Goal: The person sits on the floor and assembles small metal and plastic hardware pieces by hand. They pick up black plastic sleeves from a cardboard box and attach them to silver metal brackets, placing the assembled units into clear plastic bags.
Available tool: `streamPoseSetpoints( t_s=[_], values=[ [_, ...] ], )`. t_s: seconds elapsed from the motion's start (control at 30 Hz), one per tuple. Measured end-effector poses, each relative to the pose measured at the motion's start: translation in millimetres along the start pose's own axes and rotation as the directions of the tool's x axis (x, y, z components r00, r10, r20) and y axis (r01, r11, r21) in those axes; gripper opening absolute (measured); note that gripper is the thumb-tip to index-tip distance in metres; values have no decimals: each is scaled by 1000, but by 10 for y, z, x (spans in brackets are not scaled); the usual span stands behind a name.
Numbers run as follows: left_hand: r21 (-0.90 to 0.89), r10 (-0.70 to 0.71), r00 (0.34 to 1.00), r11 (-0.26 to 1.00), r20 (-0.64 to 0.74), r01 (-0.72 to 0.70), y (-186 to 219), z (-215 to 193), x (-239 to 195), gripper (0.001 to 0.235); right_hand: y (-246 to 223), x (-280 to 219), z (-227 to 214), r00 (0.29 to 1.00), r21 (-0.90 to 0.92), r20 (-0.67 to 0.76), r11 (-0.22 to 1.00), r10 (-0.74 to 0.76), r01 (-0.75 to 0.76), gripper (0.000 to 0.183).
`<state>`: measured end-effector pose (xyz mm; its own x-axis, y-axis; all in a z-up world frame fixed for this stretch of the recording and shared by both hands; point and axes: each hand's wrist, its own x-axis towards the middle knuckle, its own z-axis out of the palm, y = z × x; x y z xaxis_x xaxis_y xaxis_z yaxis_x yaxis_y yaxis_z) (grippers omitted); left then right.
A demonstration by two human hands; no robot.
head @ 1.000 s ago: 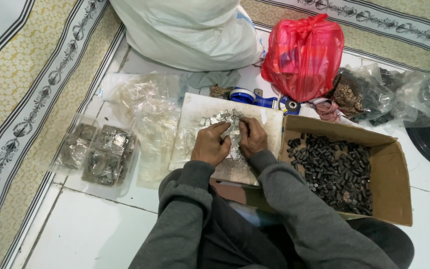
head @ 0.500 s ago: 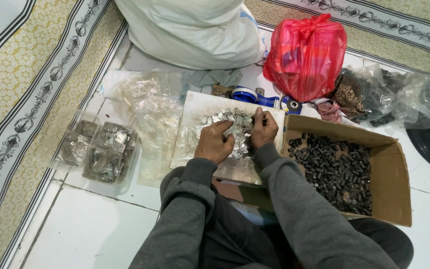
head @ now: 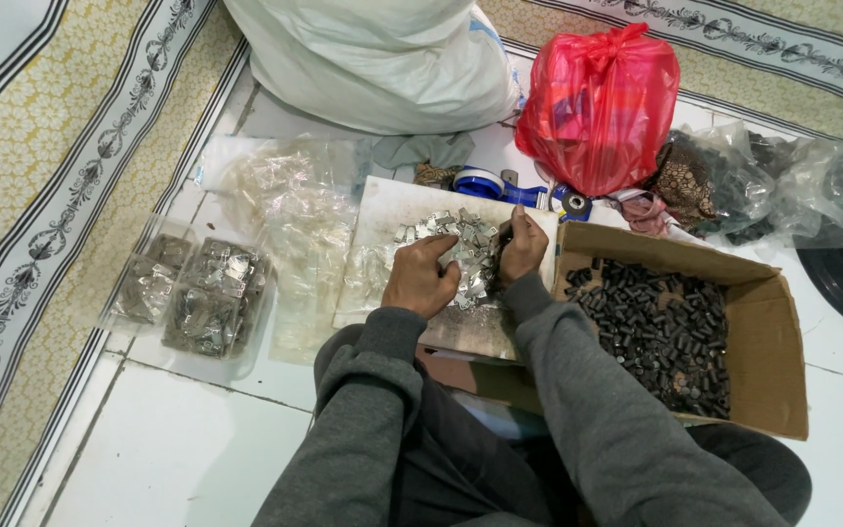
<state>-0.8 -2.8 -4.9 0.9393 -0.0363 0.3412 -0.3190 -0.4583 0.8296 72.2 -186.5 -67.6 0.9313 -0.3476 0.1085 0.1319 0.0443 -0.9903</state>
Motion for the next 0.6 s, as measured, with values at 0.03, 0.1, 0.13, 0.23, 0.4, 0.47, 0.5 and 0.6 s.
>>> streamPoseSetpoints(
  t_s=[0.03,0.1,0.13,0.23,0.4,0.47,0.5,0.6],
  values=[
    [0,1,1000,1000,-1,-1,1,1,5,33,-59,3,11,1000,0,1,1000,-1,1,57],
    [-1,-8,1000,1000,6,8,-5,-7,-3,34,-167,-14,40,999,46,-17,998,52,-51,56],
    [-1,-8,1000,1000,6,8,26,-21,0,34,-120,10,20,999,45,-17,998,52,-51,56],
    [-4,-29,999,1000,17,29,80,-36,20,35,-109,35,-11,990,169,-55,978,129,-118,56],
    [-8,-36,999,999,31,36,45,-2,21,36,-388,-12,34,968,184,-46,955,247,-235,47],
    [-3,-24,999,1000,29,24,31,0,40,36,-430,-2,35,964,236,-52,941,260,-241,46],
    [2,-15,1000,1000,27,15,22,1,42,37,-447,-5,34,960,286,-57,926,274,-248,46],
    [-17,-31,999,999,22,31,55,-10,34,37,-574,42,34,923,473,-1,813,386,-339,43]
  ],
)
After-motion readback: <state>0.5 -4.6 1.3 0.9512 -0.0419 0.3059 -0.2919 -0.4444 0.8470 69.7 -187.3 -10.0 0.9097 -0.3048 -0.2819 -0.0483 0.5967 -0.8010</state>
